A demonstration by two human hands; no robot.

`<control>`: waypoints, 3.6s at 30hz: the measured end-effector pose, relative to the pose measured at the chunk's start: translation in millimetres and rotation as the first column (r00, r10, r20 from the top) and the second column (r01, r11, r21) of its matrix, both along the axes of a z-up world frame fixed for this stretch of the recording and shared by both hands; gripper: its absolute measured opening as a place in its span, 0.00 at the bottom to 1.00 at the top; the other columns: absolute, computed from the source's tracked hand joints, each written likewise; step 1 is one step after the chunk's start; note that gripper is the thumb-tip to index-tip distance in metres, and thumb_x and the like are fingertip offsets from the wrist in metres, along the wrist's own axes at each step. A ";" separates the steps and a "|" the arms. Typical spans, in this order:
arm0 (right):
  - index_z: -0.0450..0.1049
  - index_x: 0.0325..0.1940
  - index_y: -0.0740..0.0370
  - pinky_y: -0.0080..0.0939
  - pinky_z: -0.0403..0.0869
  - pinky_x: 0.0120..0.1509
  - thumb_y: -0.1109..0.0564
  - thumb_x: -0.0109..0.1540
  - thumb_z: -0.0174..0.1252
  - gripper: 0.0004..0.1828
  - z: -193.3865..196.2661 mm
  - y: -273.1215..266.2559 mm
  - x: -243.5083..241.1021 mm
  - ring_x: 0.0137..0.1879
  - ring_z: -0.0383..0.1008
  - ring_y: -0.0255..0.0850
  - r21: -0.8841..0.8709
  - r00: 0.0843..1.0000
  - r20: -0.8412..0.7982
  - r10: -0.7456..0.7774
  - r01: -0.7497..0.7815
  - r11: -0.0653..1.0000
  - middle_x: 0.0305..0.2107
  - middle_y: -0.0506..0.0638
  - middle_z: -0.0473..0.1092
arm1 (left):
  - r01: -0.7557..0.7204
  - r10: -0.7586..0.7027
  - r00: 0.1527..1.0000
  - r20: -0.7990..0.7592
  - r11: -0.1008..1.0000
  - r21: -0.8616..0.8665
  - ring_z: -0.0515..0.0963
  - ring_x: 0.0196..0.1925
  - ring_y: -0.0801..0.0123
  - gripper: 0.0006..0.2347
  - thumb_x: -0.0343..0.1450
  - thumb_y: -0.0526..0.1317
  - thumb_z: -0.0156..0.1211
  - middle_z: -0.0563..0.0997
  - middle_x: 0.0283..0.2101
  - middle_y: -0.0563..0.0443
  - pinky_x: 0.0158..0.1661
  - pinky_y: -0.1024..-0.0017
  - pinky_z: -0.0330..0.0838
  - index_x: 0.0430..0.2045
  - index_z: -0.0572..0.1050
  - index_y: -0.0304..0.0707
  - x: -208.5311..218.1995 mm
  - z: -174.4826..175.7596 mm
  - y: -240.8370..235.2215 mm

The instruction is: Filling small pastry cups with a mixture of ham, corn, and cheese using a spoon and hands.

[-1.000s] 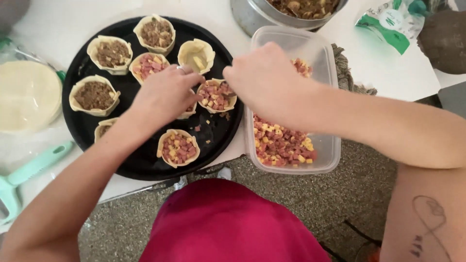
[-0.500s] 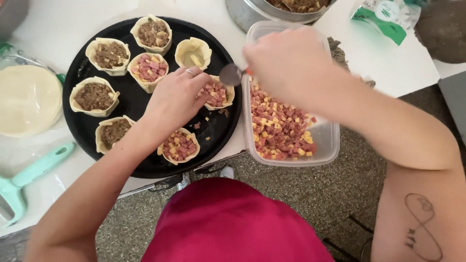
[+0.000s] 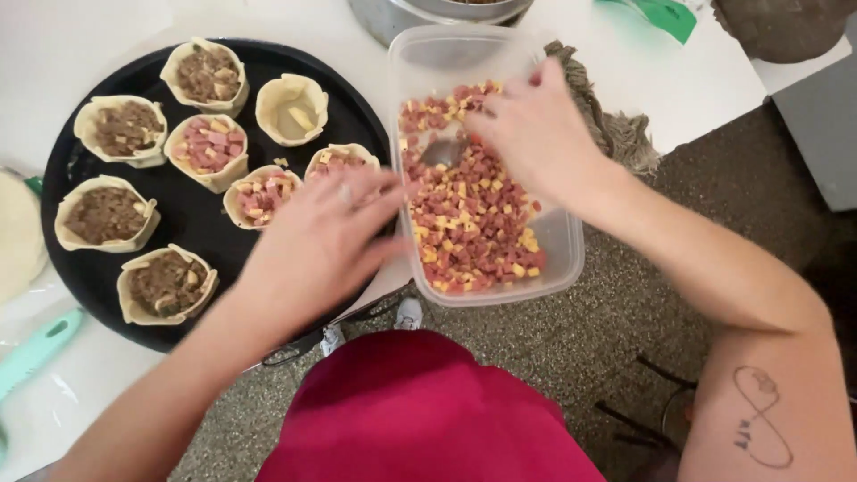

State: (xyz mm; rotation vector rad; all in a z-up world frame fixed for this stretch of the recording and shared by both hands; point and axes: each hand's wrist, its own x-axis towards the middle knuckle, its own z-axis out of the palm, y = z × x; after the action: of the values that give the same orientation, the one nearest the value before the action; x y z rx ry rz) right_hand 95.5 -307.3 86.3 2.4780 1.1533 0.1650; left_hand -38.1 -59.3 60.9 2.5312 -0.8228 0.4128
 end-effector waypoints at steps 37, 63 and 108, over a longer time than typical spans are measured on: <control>0.81 0.48 0.46 0.47 0.66 0.49 0.45 0.64 0.66 0.10 70.5 18.6 -9.3 0.46 0.77 0.43 0.403 0.897 -0.435 -0.076 0.270 0.875 0.42 0.43 0.79 | -0.026 0.030 0.999 0.016 0.977 -0.213 0.82 0.57 0.48 0.14 0.77 0.36 0.61 0.73 0.67 0.43 0.51 0.48 0.78 0.57 0.74 0.38 35.1 14.7 56.7; 0.72 0.56 0.54 0.36 0.70 0.22 0.60 0.64 0.58 0.16 41.9 84.0 -142.1 0.28 0.69 0.35 0.070 0.941 -0.097 -0.324 0.331 0.941 0.31 0.46 0.70 | 0.015 0.038 0.881 -0.472 0.994 0.108 0.81 0.44 0.66 0.14 0.75 0.42 0.58 0.84 0.50 0.53 0.44 0.61 0.75 0.55 0.77 0.48 78.4 -17.0 83.9; 0.71 0.72 0.80 0.46 0.67 0.57 0.74 0.79 0.52 0.17 -7.3 -60.9 -176.0 0.50 0.69 0.51 0.796 0.849 -0.345 -0.401 0.491 0.355 0.57 0.69 0.67 | 0.130 -0.099 0.960 -0.261 0.986 0.101 0.80 0.41 0.53 0.22 0.67 0.21 0.46 0.82 0.47 0.44 0.37 0.52 0.75 0.52 0.77 0.41 70.8 3.5 94.7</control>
State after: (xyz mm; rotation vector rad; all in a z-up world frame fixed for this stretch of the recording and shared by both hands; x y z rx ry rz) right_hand -80.5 -368.2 79.0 3.6452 0.3030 0.6187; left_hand 32.7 35.4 64.4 2.5557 -0.9096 -0.0020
